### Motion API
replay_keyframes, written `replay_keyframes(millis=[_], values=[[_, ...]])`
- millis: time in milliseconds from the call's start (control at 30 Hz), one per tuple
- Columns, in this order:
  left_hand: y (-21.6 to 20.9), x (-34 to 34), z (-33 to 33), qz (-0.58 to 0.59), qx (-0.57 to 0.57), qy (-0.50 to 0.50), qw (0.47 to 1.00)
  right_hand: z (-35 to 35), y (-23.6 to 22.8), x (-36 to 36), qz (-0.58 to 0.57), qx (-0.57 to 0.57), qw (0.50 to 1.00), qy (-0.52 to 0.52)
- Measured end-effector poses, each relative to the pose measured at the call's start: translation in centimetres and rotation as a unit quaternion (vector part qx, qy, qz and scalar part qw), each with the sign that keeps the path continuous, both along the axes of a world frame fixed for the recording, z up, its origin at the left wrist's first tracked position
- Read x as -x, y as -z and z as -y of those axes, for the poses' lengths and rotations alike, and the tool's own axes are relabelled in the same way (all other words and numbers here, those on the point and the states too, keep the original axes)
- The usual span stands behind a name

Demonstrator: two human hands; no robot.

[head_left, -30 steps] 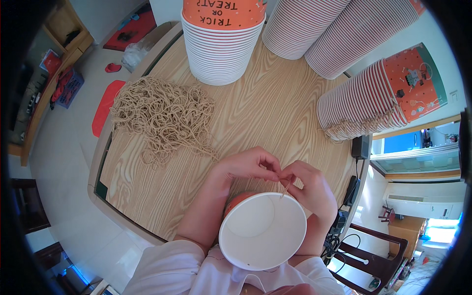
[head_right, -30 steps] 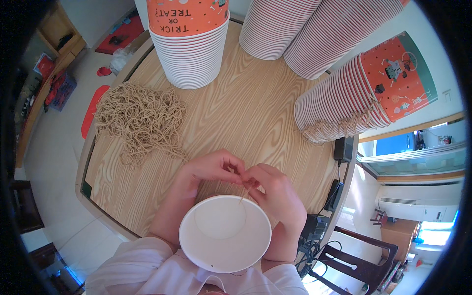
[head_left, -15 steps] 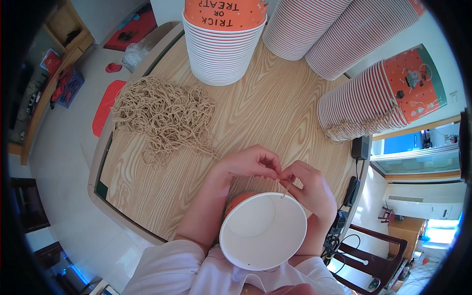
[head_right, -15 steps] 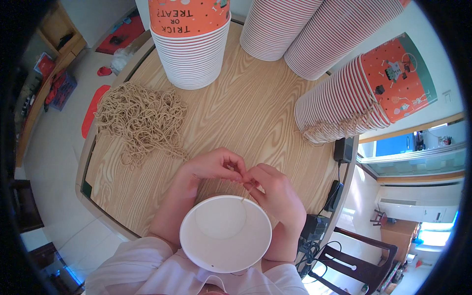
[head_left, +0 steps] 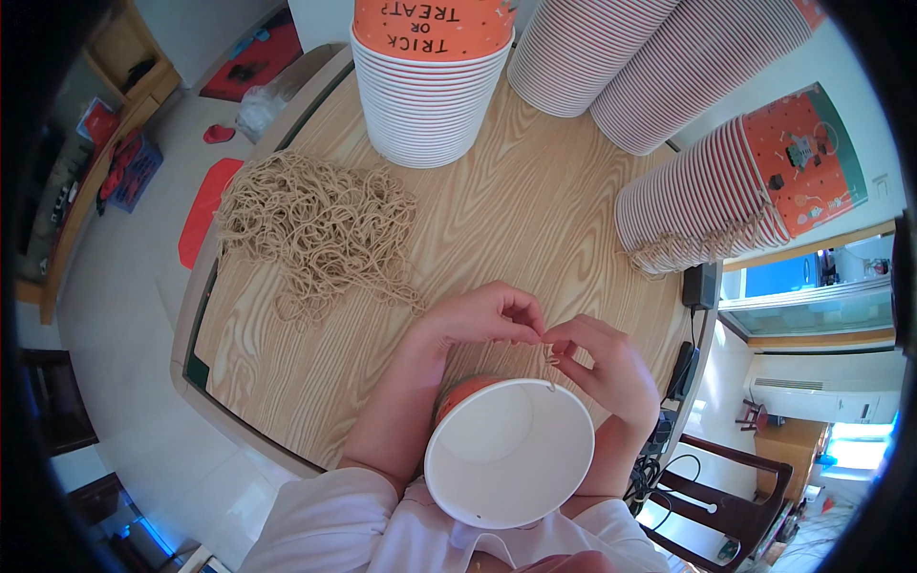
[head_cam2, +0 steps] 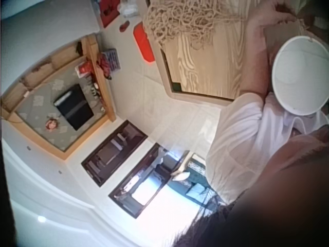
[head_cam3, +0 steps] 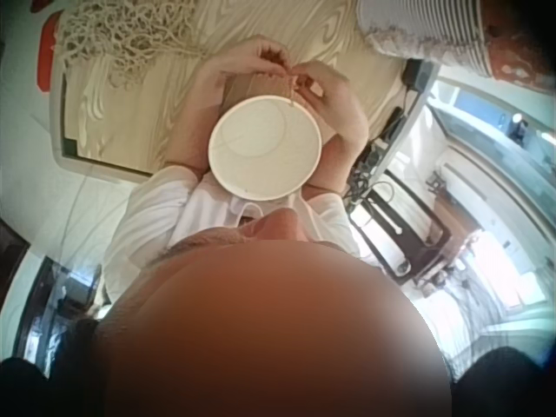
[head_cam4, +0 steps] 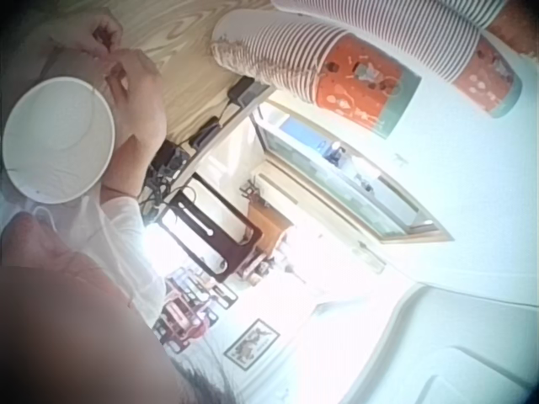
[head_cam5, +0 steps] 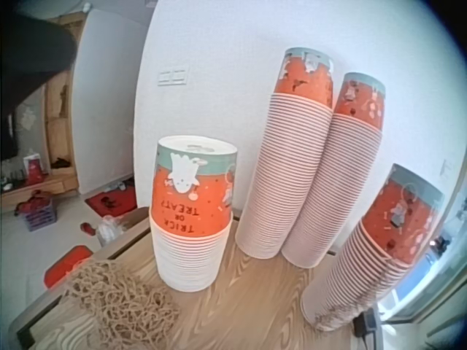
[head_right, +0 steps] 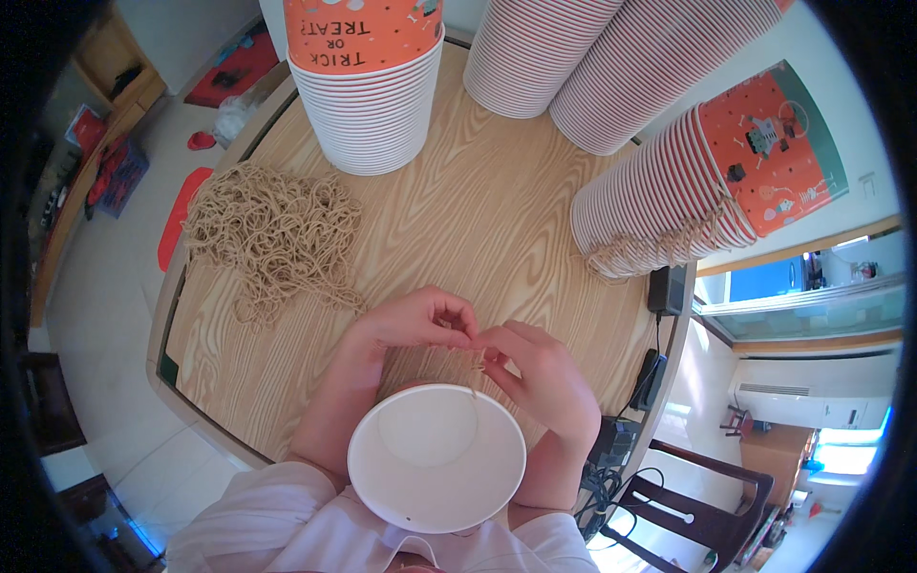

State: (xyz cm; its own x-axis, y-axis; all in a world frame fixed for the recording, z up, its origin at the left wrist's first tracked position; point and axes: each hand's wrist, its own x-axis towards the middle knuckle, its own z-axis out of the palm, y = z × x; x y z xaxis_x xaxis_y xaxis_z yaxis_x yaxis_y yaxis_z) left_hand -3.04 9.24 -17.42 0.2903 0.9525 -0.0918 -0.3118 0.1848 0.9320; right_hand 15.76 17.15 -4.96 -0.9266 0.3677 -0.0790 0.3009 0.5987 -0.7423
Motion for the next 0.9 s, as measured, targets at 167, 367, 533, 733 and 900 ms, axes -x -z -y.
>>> replay_keyframes(millis=[167,367,533,733,900], values=[[-0.2,-0.1,-0.1,-0.008,0.006,0.005,1.0,0.0,0.4,0.2,-0.011,-0.023,1.0,-0.01],[0.6,-0.5,-0.4,-0.088,-0.015,-0.012,0.996,0.2,0.1,0.1,0.002,-0.013,0.999,-0.038],[0.3,-0.5,-0.4,-0.059,-0.033,-0.02,0.998,0.2,-0.1,0.0,-0.004,0.031,0.998,-0.048],[-0.2,-0.4,-0.3,-0.018,-0.043,-0.048,0.998,-0.2,0.6,0.2,0.017,-0.008,0.999,-0.029],[-0.4,-0.6,-0.4,0.01,-0.011,-0.059,0.998,-0.1,0.4,0.3,-0.007,-0.006,0.999,-0.04]])
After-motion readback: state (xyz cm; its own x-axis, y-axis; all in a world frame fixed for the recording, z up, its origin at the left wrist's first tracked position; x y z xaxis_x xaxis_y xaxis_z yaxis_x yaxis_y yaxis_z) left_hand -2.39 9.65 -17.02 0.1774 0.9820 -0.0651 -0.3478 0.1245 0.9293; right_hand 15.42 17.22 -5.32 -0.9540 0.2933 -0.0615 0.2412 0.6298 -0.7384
